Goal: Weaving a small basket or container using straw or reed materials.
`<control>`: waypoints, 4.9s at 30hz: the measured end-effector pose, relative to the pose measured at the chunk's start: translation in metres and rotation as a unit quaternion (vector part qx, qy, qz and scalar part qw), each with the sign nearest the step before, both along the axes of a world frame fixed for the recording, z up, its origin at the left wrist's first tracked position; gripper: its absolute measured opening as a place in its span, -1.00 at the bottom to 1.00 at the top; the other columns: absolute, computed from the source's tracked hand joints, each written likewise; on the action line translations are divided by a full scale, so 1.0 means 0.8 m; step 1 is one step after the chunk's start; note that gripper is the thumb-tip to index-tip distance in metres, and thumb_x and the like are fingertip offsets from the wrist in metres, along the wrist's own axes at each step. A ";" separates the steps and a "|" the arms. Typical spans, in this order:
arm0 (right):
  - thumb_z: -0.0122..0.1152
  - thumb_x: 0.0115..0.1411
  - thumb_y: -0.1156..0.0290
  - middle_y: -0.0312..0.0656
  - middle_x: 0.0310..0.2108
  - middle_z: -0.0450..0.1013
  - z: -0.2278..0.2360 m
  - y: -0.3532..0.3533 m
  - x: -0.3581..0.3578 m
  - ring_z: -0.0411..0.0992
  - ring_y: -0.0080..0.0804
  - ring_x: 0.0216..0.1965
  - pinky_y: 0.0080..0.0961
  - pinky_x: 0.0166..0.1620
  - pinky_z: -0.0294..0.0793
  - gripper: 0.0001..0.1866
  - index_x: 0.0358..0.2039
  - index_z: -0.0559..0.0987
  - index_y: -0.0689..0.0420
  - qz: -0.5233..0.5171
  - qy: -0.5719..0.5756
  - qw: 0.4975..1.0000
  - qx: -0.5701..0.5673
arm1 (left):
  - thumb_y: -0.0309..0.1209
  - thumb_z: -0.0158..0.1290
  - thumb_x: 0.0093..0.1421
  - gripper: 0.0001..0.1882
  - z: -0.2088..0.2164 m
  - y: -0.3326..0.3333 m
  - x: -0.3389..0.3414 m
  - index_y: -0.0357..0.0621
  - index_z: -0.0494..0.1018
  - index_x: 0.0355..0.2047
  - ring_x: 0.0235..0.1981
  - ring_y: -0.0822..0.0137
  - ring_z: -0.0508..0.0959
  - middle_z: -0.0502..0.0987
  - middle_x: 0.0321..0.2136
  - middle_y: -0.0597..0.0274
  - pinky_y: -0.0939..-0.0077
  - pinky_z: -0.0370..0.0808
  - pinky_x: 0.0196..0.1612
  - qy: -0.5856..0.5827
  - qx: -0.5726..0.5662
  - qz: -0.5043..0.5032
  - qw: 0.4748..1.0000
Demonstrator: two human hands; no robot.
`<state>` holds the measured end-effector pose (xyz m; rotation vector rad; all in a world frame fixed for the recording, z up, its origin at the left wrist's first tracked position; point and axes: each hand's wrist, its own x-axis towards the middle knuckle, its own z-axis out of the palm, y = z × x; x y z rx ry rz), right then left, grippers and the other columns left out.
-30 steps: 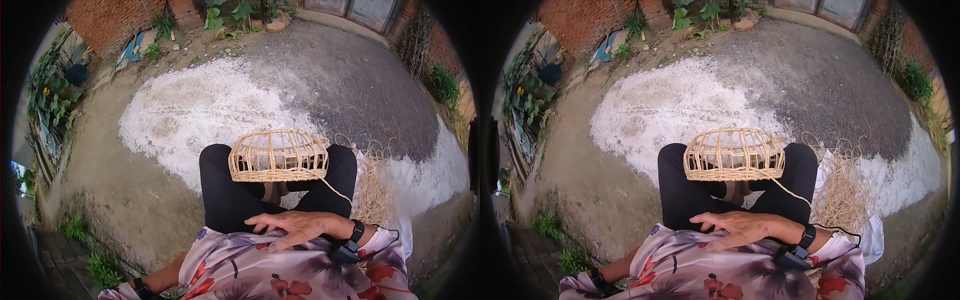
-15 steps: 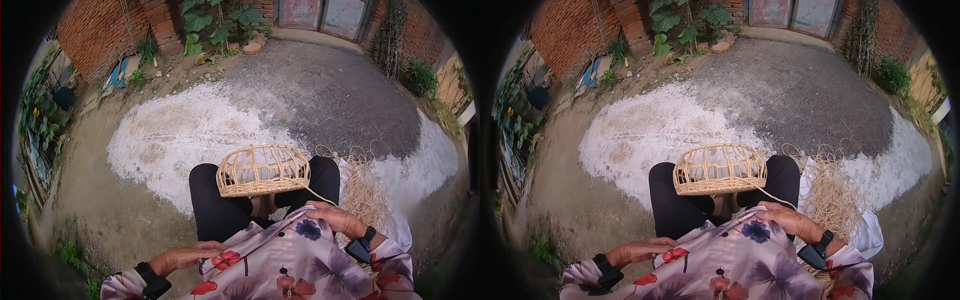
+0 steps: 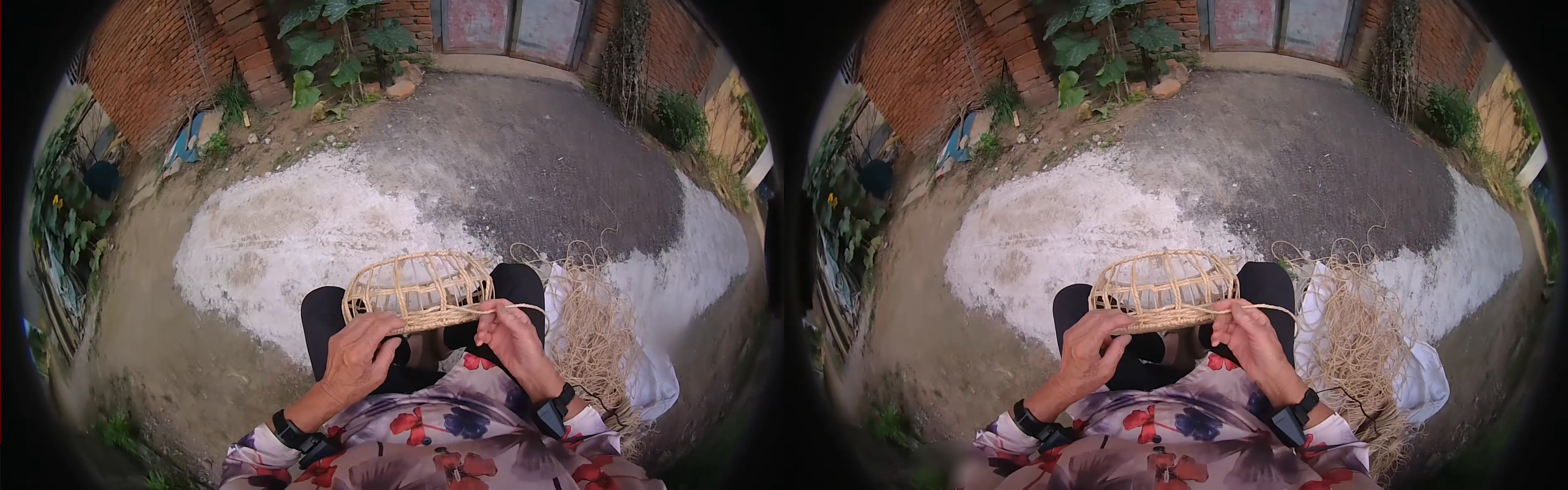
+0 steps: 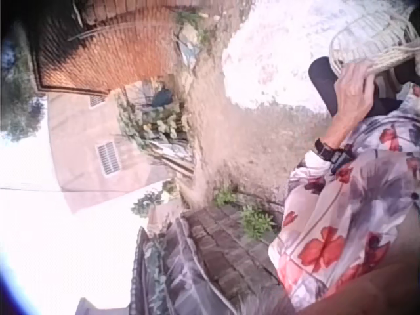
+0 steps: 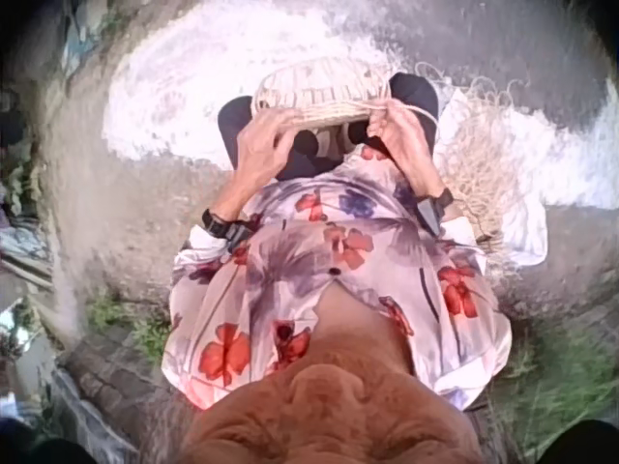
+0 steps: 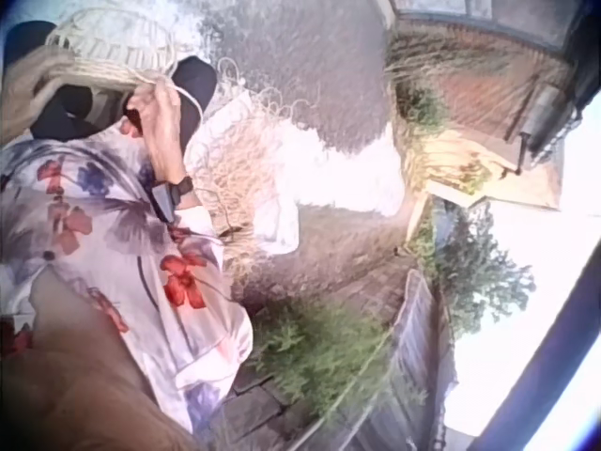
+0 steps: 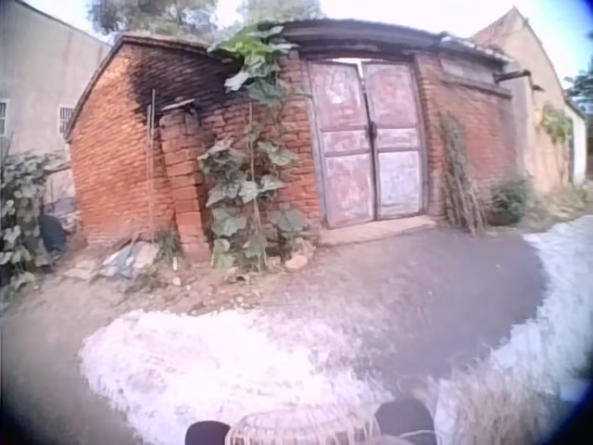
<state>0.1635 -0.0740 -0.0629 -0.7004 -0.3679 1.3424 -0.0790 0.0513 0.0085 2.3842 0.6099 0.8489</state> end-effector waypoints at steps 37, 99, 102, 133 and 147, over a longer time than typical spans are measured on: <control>0.07 0.33 0.38 -0.22 -0.43 0.51 0.000 0.020 0.011 0.50 -0.54 -0.45 -0.60 -0.38 0.52 -0.88 -0.25 0.44 0.15 -0.004 -0.156 0.988 0.002 | -0.39 0.14 0.09 -0.93 -0.040 -0.020 0.060 -0.08 0.52 -0.46 -0.50 0.08 0.57 0.53 -0.56 0.15 0.22 0.47 -0.42 0.064 0.047 0.084 0.993; 0.06 0.12 0.56 0.11 -0.51 0.50 0.025 0.005 -0.027 0.50 0.15 -0.42 -0.05 -0.36 0.45 -0.59 0.02 0.29 0.13 -0.114 -0.716 0.686 0.053 | -0.52 0.03 -0.01 -0.85 -0.021 -0.052 0.115 -0.04 0.47 -0.39 -0.52 -0.02 0.58 0.56 -0.60 0.10 0.08 0.47 -0.44 0.098 0.073 0.023 0.992; 0.10 0.12 0.56 0.08 -0.50 0.51 0.035 0.004 -0.021 0.51 0.10 -0.43 -0.12 -0.39 0.44 -0.59 0.01 0.33 0.14 -0.054 -0.697 0.714 0.032 | -0.51 0.06 -0.02 -0.87 -0.022 -0.053 0.111 -0.05 0.47 -0.40 -0.59 0.05 0.55 0.53 -0.64 0.14 0.18 0.45 -0.48 0.080 0.069 0.009 0.994; 0.08 0.27 0.31 -0.42 -0.70 0.24 -0.034 -0.080 0.106 0.06 -0.68 -0.81 -0.64 -0.73 0.06 -0.84 -0.32 0.53 0.13 -0.239 -0.257 0.922 -0.163 | -0.31 0.18 0.20 -0.77 0.033 -0.089 -0.019 -0.21 0.42 -0.40 -0.56 0.64 0.30 0.40 -0.57 0.44 0.66 0.28 -0.50 0.138 -0.340 -0.092 0.926; 0.09 0.27 -0.02 -0.33 -0.75 0.32 -0.012 -0.212 0.115 0.19 -0.66 -0.78 -0.72 -0.66 0.16 -0.53 -0.46 0.56 0.19 -0.050 -0.410 0.885 -0.214 | -0.54 0.13 0.14 -0.89 0.020 -0.134 0.022 -0.22 0.48 -0.30 -0.54 0.34 0.47 0.49 -0.48 0.17 0.50 0.41 -0.45 0.052 -0.055 -0.129 0.989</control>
